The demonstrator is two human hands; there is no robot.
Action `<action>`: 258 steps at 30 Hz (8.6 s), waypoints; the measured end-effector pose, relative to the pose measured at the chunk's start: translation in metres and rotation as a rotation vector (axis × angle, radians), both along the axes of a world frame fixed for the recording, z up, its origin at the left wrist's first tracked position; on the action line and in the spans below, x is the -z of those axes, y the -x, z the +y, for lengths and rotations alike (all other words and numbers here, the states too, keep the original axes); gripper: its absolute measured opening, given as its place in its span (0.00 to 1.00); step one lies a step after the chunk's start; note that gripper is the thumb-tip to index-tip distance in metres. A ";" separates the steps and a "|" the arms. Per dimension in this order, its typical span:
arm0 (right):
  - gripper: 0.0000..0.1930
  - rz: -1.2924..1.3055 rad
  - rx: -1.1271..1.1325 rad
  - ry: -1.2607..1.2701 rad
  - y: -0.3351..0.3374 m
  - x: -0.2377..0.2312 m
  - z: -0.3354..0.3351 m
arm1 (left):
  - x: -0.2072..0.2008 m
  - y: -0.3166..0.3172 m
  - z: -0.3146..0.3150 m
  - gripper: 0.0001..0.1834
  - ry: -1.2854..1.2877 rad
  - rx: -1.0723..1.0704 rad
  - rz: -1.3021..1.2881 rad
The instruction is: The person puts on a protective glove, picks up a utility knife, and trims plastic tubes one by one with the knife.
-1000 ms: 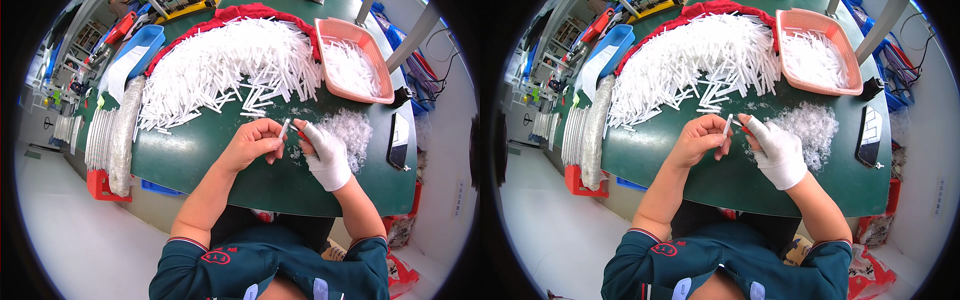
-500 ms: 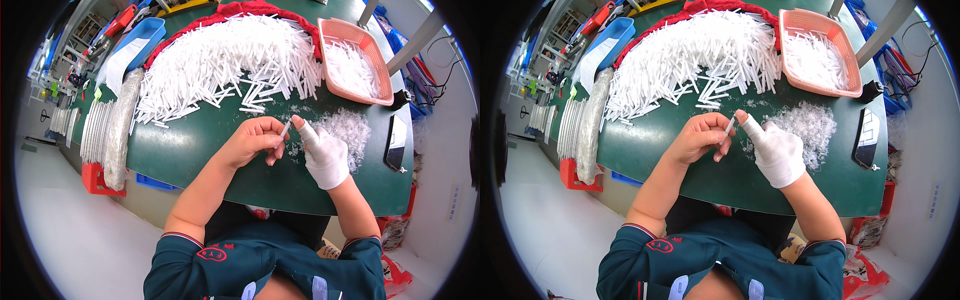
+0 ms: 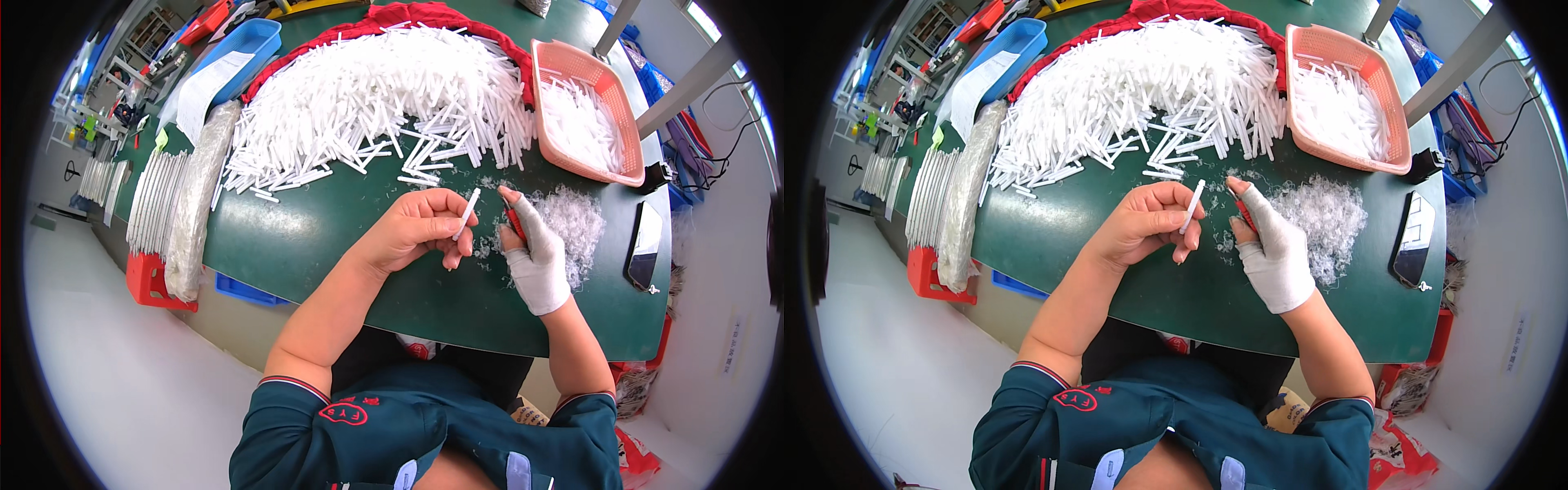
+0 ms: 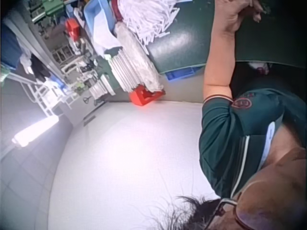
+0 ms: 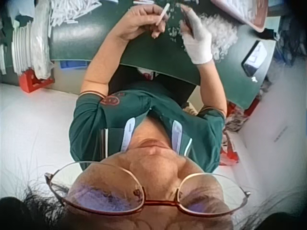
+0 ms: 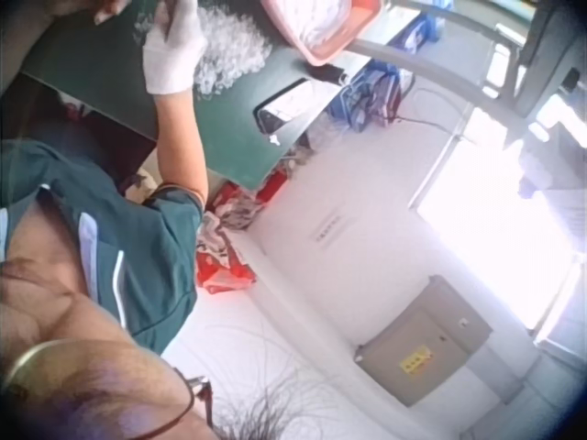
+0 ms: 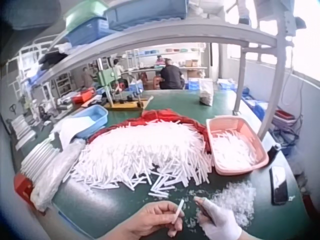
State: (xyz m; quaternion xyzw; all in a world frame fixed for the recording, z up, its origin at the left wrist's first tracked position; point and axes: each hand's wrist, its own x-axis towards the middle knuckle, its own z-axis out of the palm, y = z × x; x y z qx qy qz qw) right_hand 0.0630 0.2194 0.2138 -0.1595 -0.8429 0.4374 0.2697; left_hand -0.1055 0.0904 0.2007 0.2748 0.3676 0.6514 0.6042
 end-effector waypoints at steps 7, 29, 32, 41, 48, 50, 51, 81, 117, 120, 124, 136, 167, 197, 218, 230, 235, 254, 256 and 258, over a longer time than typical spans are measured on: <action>0.25 0.017 -0.074 -0.144 0.001 0.006 0.002 | 0.001 0.001 0.000 0.09 -0.014 -0.005 0.036; 0.18 -0.359 0.038 -0.185 0.001 0.001 0.007 | 0.005 0.004 0.005 0.09 0.105 0.135 0.064; 0.18 -0.368 -0.032 0.053 0.000 0.009 0.012 | 0.008 0.005 0.005 0.08 0.144 0.115 -0.012; 0.16 -0.371 -0.030 0.050 -0.001 -0.002 -0.005 | 0.015 0.009 0.003 0.08 0.090 -0.135 -0.176; 0.12 -0.322 -0.045 -0.006 0.000 0.005 -0.010 | 0.012 0.009 0.004 0.08 0.070 -0.107 -0.134; 0.11 -0.308 -0.044 -0.012 0.000 0.007 -0.011 | 0.010 0.008 0.004 0.08 0.073 -0.102 -0.118; 0.11 -0.287 -0.043 -0.036 0.000 0.007 -0.012 | 0.010 0.008 0.004 0.08 0.070 -0.099 -0.103; 0.10 -0.220 -0.016 -0.227 -0.001 0.001 -0.009 | 0.004 0.002 0.003 0.10 0.062 -0.011 0.064; 0.13 -0.238 0.017 0.389 0.002 -0.001 -0.007 | 0.010 -0.003 0.011 0.08 -0.019 -0.253 0.228; 0.08 -0.214 -0.004 0.440 0.001 0.010 -0.009 | 0.012 -0.009 0.005 0.07 0.087 -0.158 0.243; 0.07 -0.303 0.016 0.623 0.003 -0.008 -0.007 | 0.010 -0.005 0.005 0.09 0.059 -0.190 0.262; 0.13 0.103 0.292 0.887 0.002 -0.013 0.045 | 0.034 0.043 0.005 0.06 0.348 -1.027 1.503; 0.16 -0.178 0.059 0.617 0.003 0.005 0.012 | 0.012 -0.015 0.009 0.08 0.095 -0.283 0.596; 0.14 -0.058 0.207 0.873 -0.001 -0.009 0.020 | 0.010 -0.028 0.013 0.07 0.093 -0.317 0.887; 0.08 -0.095 0.011 0.653 -0.005 -0.017 0.012 | 0.016 -0.023 0.009 0.05 0.032 -0.208 0.582; 0.06 -0.090 0.139 0.753 -0.004 -0.018 0.014 | 0.018 -0.025 0.010 0.06 0.045 -0.522 0.864; 0.05 0.085 0.246 0.795 -0.006 -0.014 0.020 | 0.013 -0.026 0.013 0.07 -0.038 -0.576 1.122; 0.06 0.374 0.367 0.767 -0.012 -0.013 0.034 | 0.017 -0.017 0.010 0.05 0.002 -0.563 0.876; 0.06 0.410 0.413 0.780 -0.014 -0.016 0.038 | 0.016 -0.017 0.010 0.05 0.007 -0.571 0.926; 0.06 0.401 0.440 0.764 -0.014 -0.019 0.040 | 0.016 -0.016 0.010 0.05 0.013 -0.578 0.979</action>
